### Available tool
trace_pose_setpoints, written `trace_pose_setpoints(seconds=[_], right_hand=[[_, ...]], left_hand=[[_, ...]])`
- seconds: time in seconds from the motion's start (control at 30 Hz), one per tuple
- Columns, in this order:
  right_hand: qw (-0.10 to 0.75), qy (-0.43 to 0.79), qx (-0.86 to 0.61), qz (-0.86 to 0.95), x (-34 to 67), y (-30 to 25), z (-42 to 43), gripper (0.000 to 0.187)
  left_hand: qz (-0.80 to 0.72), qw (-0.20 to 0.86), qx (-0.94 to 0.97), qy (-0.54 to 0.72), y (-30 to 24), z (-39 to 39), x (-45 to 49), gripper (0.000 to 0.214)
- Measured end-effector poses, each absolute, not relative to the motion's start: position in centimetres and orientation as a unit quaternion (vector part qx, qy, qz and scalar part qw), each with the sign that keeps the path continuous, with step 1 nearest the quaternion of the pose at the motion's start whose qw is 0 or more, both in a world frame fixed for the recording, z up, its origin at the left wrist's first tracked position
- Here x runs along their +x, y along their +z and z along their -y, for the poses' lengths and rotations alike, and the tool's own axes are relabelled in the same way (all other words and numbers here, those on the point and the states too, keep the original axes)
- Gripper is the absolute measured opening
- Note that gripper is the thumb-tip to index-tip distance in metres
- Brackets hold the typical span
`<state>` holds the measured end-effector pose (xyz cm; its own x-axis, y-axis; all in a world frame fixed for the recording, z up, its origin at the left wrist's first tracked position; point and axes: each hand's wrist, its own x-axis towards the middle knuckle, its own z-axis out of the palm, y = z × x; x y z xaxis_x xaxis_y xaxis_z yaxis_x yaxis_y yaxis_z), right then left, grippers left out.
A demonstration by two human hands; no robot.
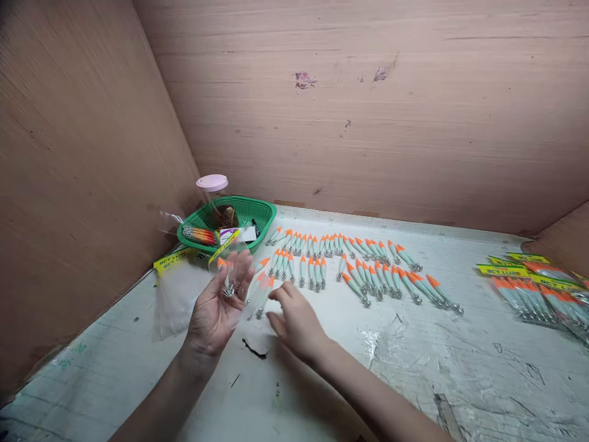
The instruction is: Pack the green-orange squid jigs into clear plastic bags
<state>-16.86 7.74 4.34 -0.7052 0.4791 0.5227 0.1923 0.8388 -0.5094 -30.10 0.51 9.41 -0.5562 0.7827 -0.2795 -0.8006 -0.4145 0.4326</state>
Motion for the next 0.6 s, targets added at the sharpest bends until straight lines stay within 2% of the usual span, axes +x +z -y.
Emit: trace_pose_setpoints(seconds=[0.1, 0.27, 0.4, 0.5, 0.6], right_hand=[[0.280, 0.218, -0.204, 0.913, -19.8, 1.7, -7.8, 0.021], [0.255, 0.228, -0.245, 0.907, -19.3, 1.2, -6.9, 0.018], [0.268, 0.254, -0.252, 0.895, -13.3, 4.1, -6.4, 0.015], [0.314, 0.266, -0.286, 0.865, -7.5, 7.4, -6.0, 0.010], [0.345, 0.264, -0.254, 0.864, -3.9, 10.6, -5.3, 0.020]], left_hand=[[-0.264, 0.465, -0.027, 0.845, 9.1, -0.5, -30.2, 0.031], [-0.275, 0.492, -0.046, 0.825, 8.7, -0.9, -29.7, 0.019], [-0.292, 0.513, -0.042, 0.806, 8.5, -1.1, -29.1, 0.023], [-0.296, 0.530, -0.036, 0.794, 8.0, -1.2, -28.3, 0.021], [-0.288, 0.561, -0.039, 0.775, 7.4, -1.3, -27.5, 0.021]])
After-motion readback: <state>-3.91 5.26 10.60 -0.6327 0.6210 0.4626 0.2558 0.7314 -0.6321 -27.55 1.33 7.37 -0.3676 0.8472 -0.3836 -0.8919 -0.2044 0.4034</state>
